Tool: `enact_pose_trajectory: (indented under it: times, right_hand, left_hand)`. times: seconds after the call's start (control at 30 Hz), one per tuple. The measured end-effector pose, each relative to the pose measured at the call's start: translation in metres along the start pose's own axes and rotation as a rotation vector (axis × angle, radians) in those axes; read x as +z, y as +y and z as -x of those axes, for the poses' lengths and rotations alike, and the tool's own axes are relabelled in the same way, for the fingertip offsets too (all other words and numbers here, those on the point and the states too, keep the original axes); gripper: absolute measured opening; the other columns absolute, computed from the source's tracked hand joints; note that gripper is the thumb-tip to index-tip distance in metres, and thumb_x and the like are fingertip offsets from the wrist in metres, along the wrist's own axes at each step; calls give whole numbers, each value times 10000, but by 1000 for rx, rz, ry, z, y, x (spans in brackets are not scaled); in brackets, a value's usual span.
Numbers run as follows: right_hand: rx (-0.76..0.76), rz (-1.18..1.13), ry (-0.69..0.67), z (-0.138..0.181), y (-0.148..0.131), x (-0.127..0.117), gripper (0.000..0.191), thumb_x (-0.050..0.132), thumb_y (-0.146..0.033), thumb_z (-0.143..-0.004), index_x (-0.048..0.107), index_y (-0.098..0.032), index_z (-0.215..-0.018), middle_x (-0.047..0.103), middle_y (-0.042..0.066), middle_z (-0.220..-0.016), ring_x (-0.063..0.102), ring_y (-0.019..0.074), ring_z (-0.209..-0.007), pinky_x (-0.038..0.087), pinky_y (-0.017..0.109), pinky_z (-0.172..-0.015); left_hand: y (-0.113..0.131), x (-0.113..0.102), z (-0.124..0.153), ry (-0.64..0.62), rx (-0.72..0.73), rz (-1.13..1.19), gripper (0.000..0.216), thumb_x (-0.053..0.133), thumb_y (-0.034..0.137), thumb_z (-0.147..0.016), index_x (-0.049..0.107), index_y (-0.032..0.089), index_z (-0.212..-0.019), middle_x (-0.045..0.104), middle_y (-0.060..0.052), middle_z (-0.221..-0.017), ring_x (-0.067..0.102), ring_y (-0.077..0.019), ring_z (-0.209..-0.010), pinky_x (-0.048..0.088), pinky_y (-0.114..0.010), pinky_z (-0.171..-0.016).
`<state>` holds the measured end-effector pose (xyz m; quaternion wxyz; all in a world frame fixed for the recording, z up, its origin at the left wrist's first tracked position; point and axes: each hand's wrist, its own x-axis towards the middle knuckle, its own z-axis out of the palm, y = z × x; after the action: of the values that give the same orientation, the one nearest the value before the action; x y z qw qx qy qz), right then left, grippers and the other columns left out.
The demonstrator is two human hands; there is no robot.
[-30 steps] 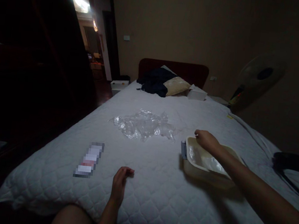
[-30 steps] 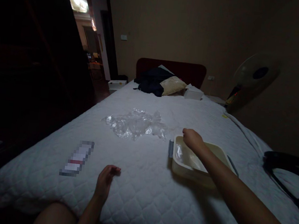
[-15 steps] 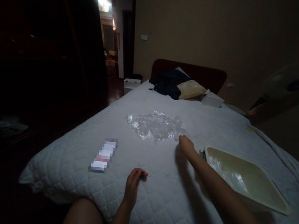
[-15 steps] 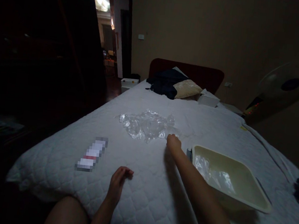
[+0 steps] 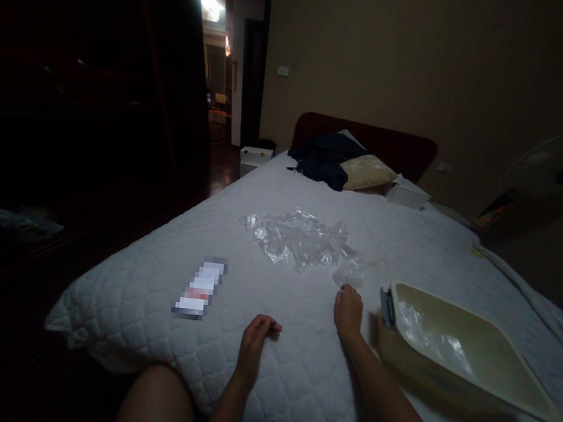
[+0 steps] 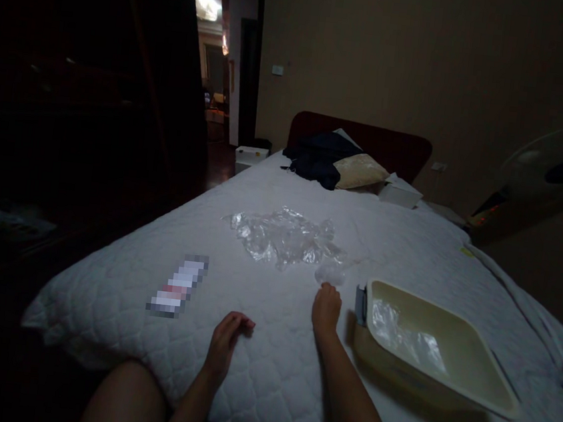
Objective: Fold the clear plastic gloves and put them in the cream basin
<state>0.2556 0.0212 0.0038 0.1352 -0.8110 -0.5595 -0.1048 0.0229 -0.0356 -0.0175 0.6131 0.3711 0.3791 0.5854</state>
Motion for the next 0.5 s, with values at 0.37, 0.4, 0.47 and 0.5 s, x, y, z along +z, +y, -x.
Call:
enact_pose_trajectory:
  times: [0.37, 0.4, 0.47, 0.5]
  right_hand:
    - [-7, -721, -95, 33, -12, -21, 164, 432, -309, -801, 520, -188, -733, 566, 41, -692, 519, 175, -679, 336, 259, -623]
    - [6, -929, -169, 37, -17, -27, 171, 466, -338, -778, 504, -195, -692, 540, 15, -641, 497, 159, -624, 336, 248, -576]
    - [51, -1376, -407, 46, -26, -38, 202, 528, -374, -731, 481, -196, -648, 489, -23, -577, 450, 123, -532, 327, 227, -502]
    - [74, -1562, -540, 50, -30, -42, 208, 548, -383, -718, 484, -195, -658, 473, -35, -566, 431, 108, -501, 325, 219, -478]
  left_hand:
    - [-1, 3, -3, 20, -39, -42, 256, 600, 399, -684, 577, 144, -673, 623, -45, -664, 560, -149, -636, 423, -263, -652]
    - [0, 3, -3, 18, -41, -68, 252, 599, 398, -687, 576, 147, -677, 623, -44, -670, 560, -147, -637, 421, -262, -655]
    - [4, 6, -3, -2, -39, -117, 233, 609, 386, -684, 582, 156, -712, 630, -46, -717, 569, -148, -676, 419, -261, -682]
    - [6, 8, -4, -27, -30, -127, 233, 621, 379, -677, 588, 162, -753, 635, -51, -763, 575, -154, -718, 418, -264, -705]
